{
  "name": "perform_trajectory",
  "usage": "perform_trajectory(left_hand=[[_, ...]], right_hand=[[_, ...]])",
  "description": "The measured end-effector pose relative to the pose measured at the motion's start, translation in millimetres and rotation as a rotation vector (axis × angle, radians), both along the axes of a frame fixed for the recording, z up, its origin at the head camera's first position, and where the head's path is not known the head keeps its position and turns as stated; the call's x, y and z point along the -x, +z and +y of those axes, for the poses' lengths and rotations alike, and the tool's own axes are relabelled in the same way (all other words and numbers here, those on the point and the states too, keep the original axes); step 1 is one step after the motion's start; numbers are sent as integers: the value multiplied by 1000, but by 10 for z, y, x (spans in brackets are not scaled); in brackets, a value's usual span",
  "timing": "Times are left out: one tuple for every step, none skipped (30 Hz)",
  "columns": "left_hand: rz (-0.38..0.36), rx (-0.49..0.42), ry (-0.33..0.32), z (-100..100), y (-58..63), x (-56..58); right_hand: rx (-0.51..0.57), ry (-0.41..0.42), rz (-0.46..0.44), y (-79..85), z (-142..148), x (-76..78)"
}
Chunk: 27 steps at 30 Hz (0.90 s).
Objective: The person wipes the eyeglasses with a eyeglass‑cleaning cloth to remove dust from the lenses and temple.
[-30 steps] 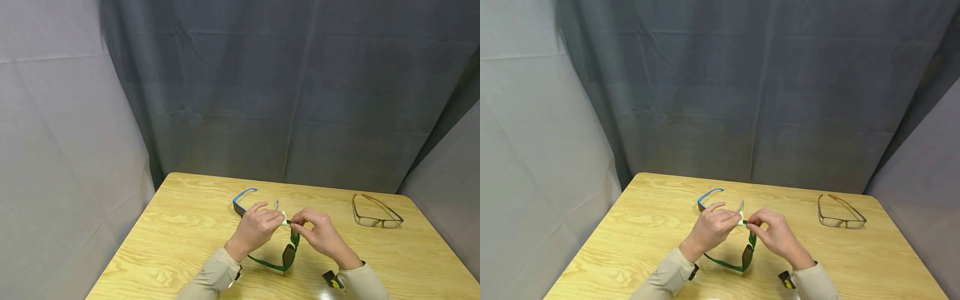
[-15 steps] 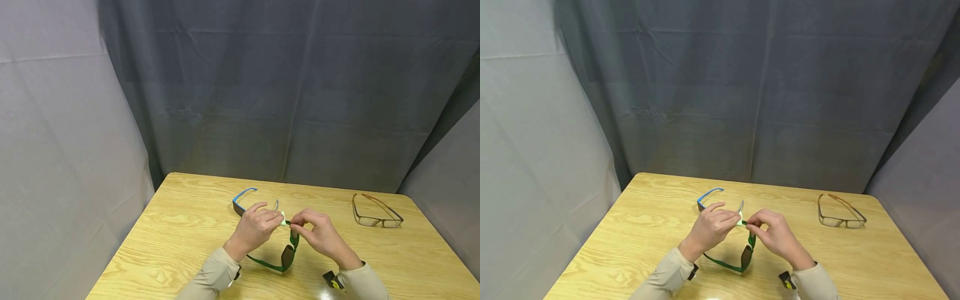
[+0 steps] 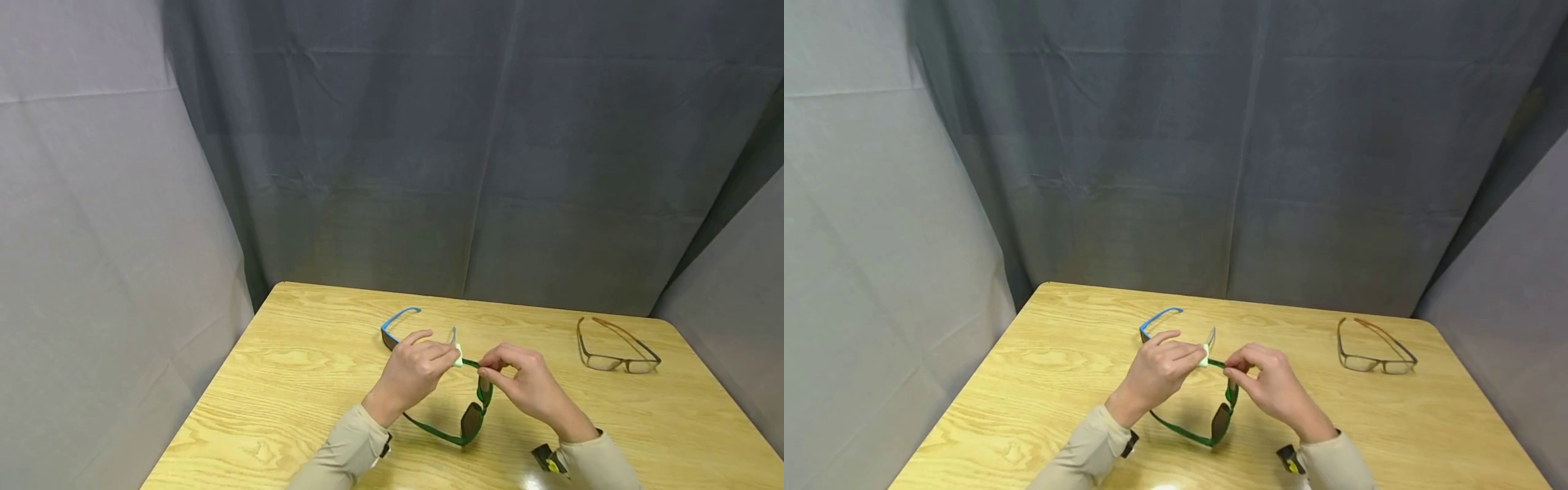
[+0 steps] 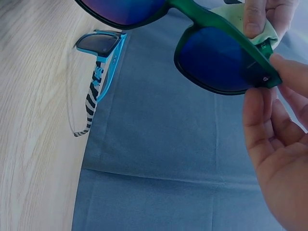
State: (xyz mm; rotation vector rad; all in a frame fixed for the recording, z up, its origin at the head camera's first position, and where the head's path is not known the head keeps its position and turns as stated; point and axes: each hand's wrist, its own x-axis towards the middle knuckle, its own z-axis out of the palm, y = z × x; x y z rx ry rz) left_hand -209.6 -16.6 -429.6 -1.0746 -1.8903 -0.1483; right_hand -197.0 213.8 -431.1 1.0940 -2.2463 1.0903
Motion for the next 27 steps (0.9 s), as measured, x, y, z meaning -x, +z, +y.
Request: perform_trajectory(left_hand=[[2, -1, 2, -5, -3, 2], [2, 0, 5, -10, -5, 4], [0, 0, 9, -14, -7, 6], [-2, -1, 13, -16, -8, 8], [-4, -2, 17, -17, -9, 9], [-8, -4, 19, -17, -9, 9], [-10, -7, 22, -16, -9, 9], [-13, -9, 22, -12, -9, 9], [-16, -12, 20, -8, -10, 10], [-15, -14, 18, -4, -8, 8], [-19, -17, 14, -1, -9, 8], [-20, -18, 11, 1, -10, 8], [-18, -19, 10, 3, -12, 10], [-17, -20, 9, 2, -12, 12], [-16, -20, 8, -1, -11, 12], [-11, -20, 9, -4, -11, 13], [-8, -21, 10, -8, -10, 17], [-1, -21, 11, -12, -9, 18], [-2, -22, 11, -15, -9, 20], [1, -22, 9, -18, -11, 22], [1, -24, 7, -19, -12, 24], [2, -25, 6, -20, -15, 27], [2, -26, 5, -20, -17, 30], [-6, -29, 2, -20, -20, 32], [-6, -31, 2, -18, -22, 34], [-2, -32, 3, -17, -24, 36], [-2, -34, 4, -15, -22, 37]], right_hand=[[3, 0, 0, -1, 5, -3], [4, -3, -1, -4, 9, -5], [4, -7, -4, -6, 15, -7], [2, -11, -6, -7, 19, -9], [-1, -16, -8, -9, 24, -10], [-2, -21, -12, -10, 28, -11], [-3, -23, -13, -11, 32, -13], [-7, -26, -14, -12, 36, -13], [-10, -26, -11, -12, 41, -12], [-14, -20, -8, -10, 45, -12], [-17, -12, -4, -8, 50, -11], [-20, -1, 3, -4, 54, -10], [-24, 13, 11, 0, 57, -9], [-28, 25, 20, 4, 60, -5], [-31, 37, 27, 9, 64, -2], [-34, 45, 31, 13, 68, 0], [-35, 49, 34, 17, 72, 2], [-38, 51, 38, 17, 74, 3], [-40, 51, 40, 18, 77, 4], [-43, 48, 41, 18, 83, 5], [-44, 46, 39, 19, 88, 5], [-48, 44, 40, 19, 92, 4], [-52, 42, 38, 18, 96, 4], [-57, 41, 37, 19, 99, 4], [-58, 40, 37, 20, 102, 6], [-63, 39, 35, 20, 103, 8], [-64, 37, 39, 20, 102, 10]])
